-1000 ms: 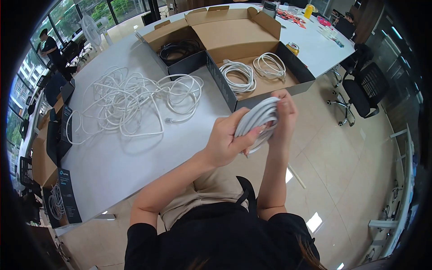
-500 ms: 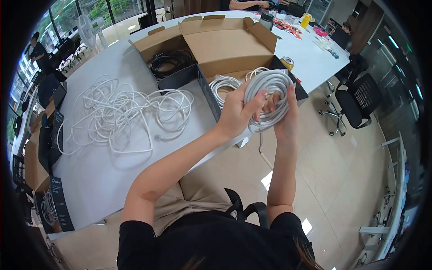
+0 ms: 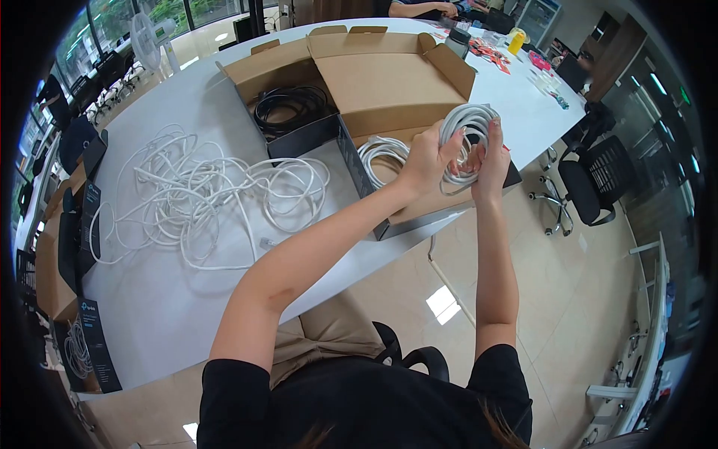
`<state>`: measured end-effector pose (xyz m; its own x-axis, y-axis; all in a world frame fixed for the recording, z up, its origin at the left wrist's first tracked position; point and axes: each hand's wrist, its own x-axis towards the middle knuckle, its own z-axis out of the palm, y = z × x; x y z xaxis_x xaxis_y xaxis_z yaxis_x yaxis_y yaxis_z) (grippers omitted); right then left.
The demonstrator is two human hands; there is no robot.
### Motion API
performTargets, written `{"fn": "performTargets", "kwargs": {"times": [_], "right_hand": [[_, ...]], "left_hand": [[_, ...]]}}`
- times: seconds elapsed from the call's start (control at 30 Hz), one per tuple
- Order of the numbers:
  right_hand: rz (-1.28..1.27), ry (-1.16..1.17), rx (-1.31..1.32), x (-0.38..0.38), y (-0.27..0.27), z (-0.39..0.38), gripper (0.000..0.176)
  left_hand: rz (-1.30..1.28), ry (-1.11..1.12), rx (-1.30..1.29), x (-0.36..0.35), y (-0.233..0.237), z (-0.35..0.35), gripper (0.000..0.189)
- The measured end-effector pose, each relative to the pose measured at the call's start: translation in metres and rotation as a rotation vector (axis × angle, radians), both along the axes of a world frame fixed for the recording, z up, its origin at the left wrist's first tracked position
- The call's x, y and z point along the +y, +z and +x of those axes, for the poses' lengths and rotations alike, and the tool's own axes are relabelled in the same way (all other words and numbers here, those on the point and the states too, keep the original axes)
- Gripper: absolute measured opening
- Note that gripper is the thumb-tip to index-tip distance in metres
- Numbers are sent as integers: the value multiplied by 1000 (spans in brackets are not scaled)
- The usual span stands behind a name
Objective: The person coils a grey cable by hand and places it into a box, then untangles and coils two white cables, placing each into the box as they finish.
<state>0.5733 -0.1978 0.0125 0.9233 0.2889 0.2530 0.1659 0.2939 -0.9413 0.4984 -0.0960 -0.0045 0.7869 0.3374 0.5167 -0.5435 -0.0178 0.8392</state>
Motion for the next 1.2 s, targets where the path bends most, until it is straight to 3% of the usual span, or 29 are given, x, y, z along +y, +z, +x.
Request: {"fn": "performTargets", "kwargs": {"times": [0.07,0.17,0.27,0.3,0.4,0.5,0.6,0.63,0.7,0.73,0.77,0.9,0.97,1.07,1.2], "right_hand": [[-109,-4,-9,0,-5,17,48],[-309,9,2,-6,-16,45,51],[-510,82,78,-3,-22,55,52],[-569,79,19,-4,-25,63,44],[-838,-16,-198,-7,-25,82,54],[-1368,-75,-387,-4,-13,83,46],[-1276,-317,-915,-8,-25,87,42],[-1359,-295,-823,-7,-17,82,47],[-1189,-228,-952,-11,-11,81,45],[-1098,-195,-1010,-12,-9,78,44],[-1129,-55,-952,-14,3,67,47],[-1109,83,-962,-17,4,52,46],[-1064,93,-970,-14,5,37,43],[-895,121,-902,1,11,-8,35],[-724,130,-1068,30,13,-72,22]], "left_hand": [[17,-15,19,8,-10,12,31],[237,-87,202,33,-30,32,33],[386,91,209,49,-27,22,33],[442,210,188,55,-19,12,34],[520,206,146,83,3,-19,27],[511,153,180,101,9,-54,25],[673,242,245,107,14,-95,21],[654,249,231,106,16,-109,20],[614,263,205,101,20,-138,20],[701,357,103,97,26,-151,20],[787,452,0,93,34,-165,19],[1041,641,-307,72,76,-246,18],[1005,828,-507,45,94,-270,15],[1095,771,-437,43,96,-323,28],[1217,575,-344,47,115,-375,40]]}}
